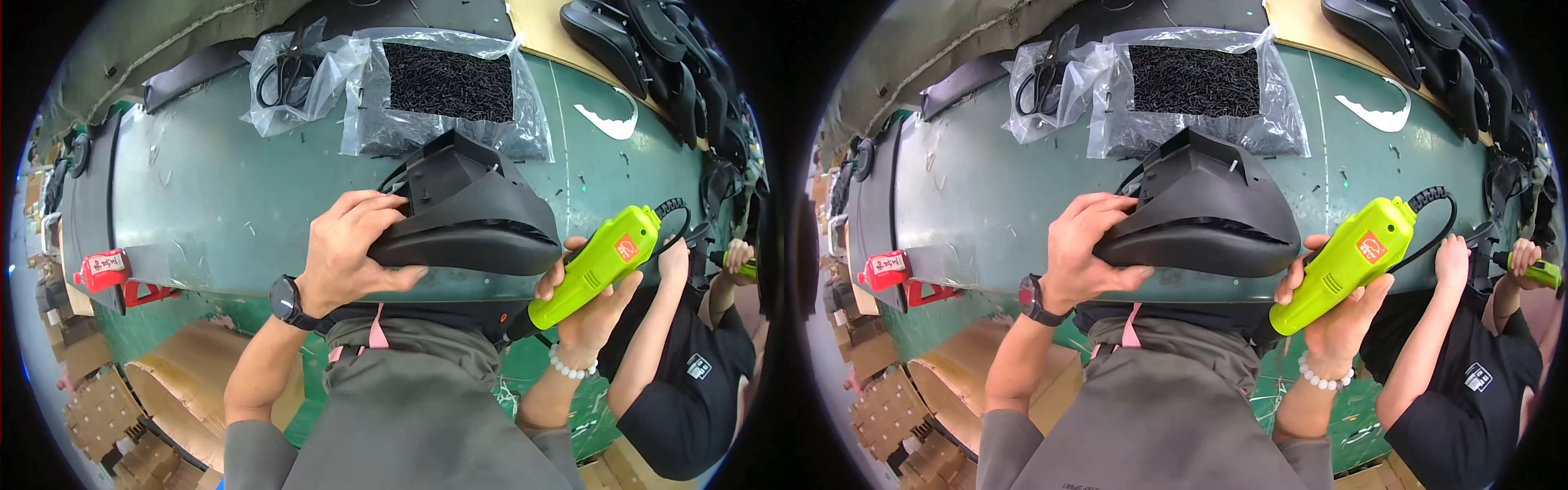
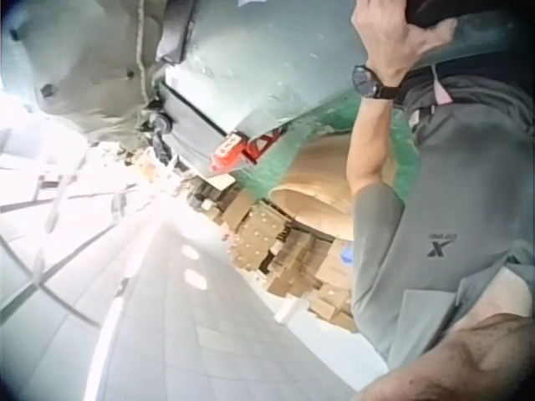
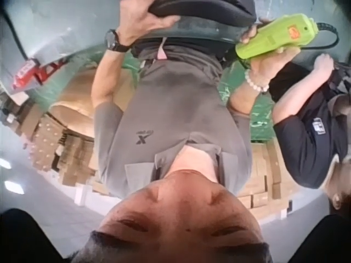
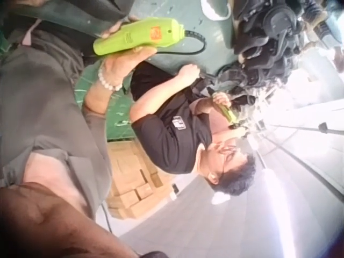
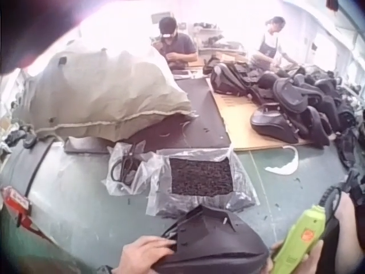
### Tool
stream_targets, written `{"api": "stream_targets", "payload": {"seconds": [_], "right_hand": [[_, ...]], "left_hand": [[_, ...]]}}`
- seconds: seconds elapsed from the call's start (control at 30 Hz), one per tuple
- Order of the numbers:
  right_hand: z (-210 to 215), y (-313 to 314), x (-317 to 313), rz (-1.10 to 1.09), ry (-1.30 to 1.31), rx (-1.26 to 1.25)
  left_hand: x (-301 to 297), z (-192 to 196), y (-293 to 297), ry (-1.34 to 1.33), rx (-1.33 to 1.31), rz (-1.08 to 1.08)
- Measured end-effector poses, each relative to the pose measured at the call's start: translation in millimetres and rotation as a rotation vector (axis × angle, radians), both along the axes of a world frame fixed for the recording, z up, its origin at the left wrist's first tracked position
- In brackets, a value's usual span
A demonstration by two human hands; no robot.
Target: Manually assemble bicycle saddles by driving screws into the plastic base using an electric screwdriver.
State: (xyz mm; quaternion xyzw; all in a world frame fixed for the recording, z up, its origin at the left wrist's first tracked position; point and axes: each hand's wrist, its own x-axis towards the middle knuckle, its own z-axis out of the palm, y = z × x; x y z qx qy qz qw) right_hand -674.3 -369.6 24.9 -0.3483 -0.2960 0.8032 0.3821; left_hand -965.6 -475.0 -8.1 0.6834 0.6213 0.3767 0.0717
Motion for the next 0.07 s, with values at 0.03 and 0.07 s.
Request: {"api": "stream_targets", "payload": {"seconds": [0.03,0.07], "right_hand": [[-1.2,0.5,-0.3,0.013,-0.002,0.023],[-2.3,0.8,0.0,0.018,-0.013,0.056]], "left_hand": [[-1.4,2.8,0.6,-0.015,-0.036,-0.007],[-2.7,5.8,-1.0,-0.029,-0.073,-0.012]]}}
